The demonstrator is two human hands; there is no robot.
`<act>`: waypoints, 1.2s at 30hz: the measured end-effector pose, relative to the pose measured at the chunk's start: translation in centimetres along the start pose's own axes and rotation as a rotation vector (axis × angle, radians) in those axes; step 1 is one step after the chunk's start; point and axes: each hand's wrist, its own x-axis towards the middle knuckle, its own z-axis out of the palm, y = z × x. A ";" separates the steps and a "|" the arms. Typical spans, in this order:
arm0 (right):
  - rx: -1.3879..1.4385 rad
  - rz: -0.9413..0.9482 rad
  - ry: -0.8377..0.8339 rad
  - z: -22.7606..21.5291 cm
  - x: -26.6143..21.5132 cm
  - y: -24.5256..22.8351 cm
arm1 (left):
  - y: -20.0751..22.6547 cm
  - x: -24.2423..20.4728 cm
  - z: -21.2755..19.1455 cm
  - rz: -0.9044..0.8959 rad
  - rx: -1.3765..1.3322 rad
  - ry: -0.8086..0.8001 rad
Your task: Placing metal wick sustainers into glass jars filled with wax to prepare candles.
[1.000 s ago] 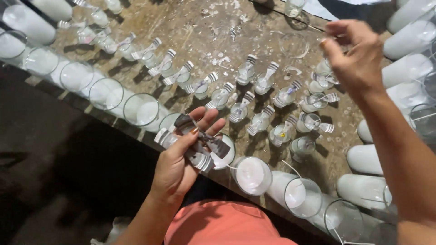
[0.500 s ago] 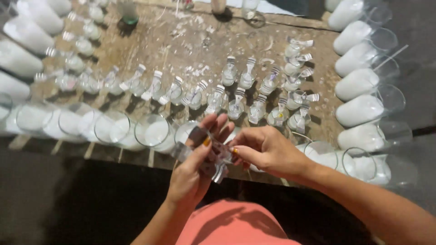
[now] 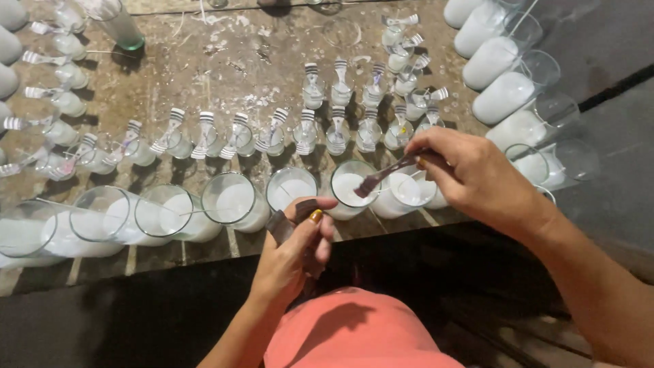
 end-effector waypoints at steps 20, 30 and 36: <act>0.634 0.191 0.138 6.4 -3.9 1.4 | -6.4 0.3 2.8 0.162 0.374 0.031; 0.444 -0.422 0.274 13.7 -6.1 -1.6 | -7.4 -2.5 1.3 0.163 0.211 0.433; 0.446 -0.502 0.076 15.3 -5.4 -1.9 | -7.5 -5.2 0.6 0.234 0.319 0.625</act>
